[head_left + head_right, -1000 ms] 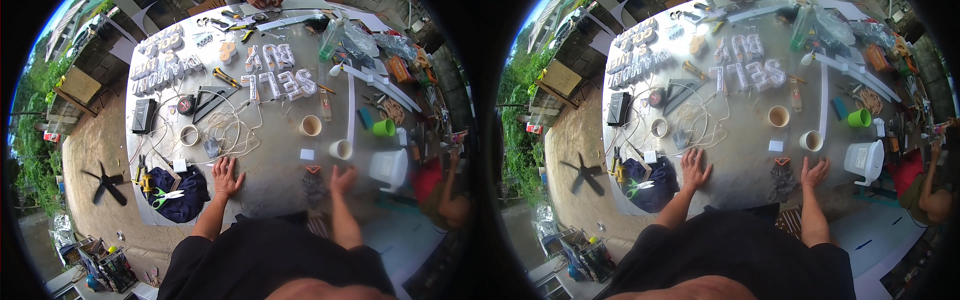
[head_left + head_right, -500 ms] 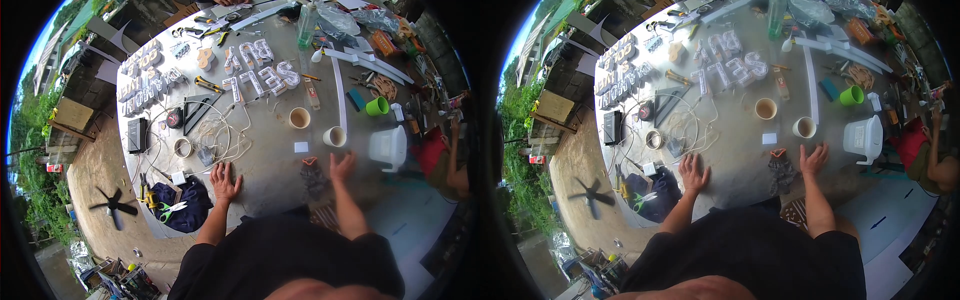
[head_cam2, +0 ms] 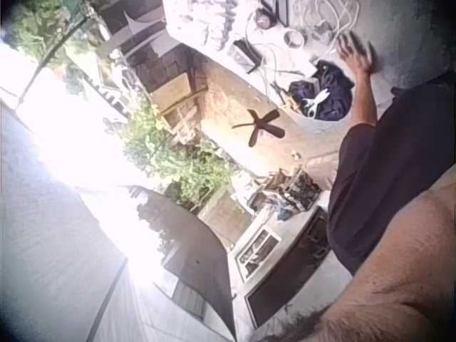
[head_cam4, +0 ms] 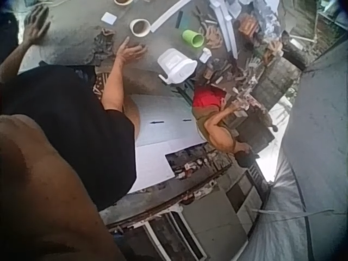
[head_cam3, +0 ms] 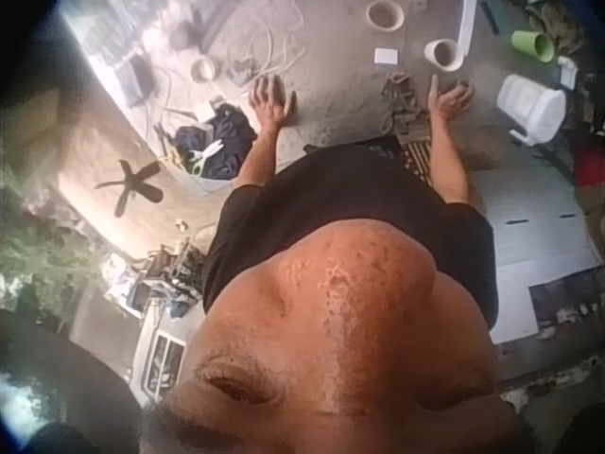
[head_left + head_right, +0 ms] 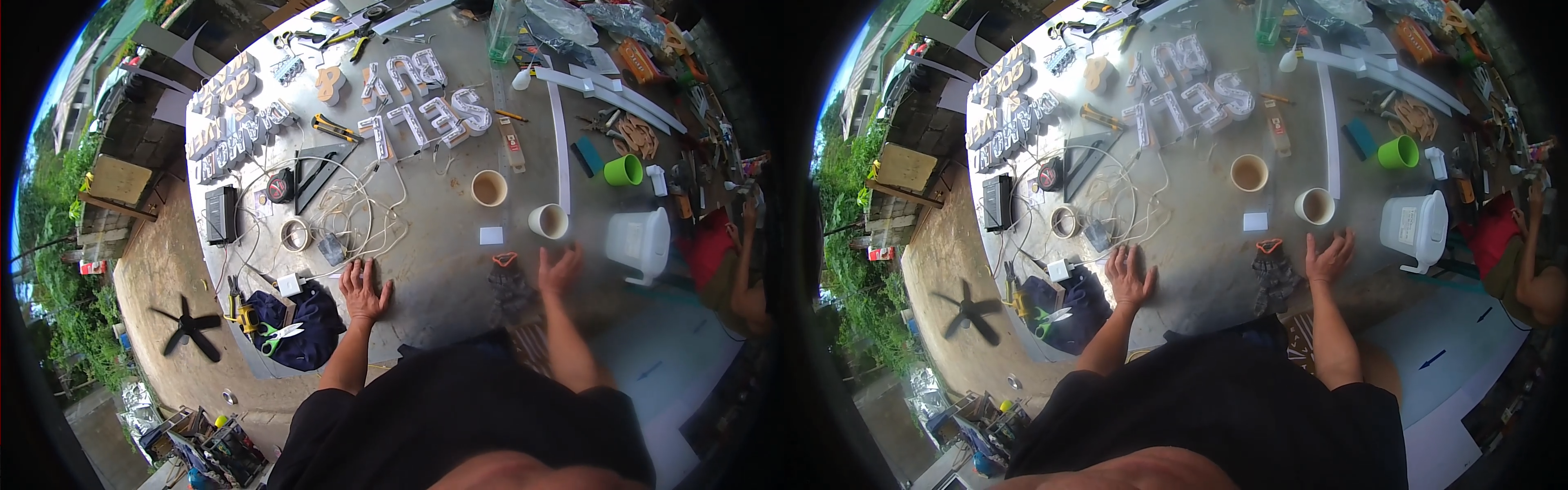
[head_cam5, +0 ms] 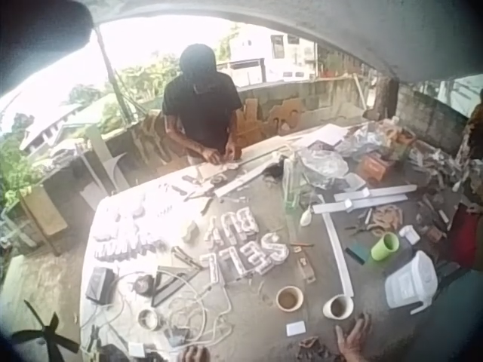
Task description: Manually assembling and preparing components for lighted signs at a workshop table.
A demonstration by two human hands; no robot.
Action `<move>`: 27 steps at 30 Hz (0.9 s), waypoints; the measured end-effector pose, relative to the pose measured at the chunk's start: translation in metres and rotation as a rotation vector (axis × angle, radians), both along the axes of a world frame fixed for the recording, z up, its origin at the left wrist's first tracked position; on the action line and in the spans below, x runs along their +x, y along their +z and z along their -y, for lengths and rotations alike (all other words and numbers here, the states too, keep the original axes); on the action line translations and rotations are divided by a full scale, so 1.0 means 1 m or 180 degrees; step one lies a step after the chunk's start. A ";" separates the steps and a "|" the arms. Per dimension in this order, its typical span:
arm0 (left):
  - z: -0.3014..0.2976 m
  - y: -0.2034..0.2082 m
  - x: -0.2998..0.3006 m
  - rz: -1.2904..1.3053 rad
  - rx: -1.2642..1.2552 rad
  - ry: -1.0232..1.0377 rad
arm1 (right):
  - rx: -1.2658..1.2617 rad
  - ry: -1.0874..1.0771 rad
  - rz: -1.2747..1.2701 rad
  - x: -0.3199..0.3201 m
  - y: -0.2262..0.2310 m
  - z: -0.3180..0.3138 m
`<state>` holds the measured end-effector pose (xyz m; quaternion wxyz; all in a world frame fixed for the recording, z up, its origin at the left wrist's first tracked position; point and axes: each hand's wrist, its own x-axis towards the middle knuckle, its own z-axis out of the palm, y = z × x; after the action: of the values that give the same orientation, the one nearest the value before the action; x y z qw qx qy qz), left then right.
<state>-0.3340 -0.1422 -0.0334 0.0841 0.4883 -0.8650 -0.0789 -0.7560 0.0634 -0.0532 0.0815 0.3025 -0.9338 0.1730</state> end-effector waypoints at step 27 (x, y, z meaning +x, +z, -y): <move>-0.001 0.000 0.000 -0.0076 -0.0087 -0.0057 | -0.0059 -0.0065 -0.0006 0.002 -0.001 0.000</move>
<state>-0.3340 -0.1411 -0.0330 0.1004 0.4784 -0.8693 -0.0736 -0.7542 0.0635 -0.0541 0.0869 0.2923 -0.9351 0.1805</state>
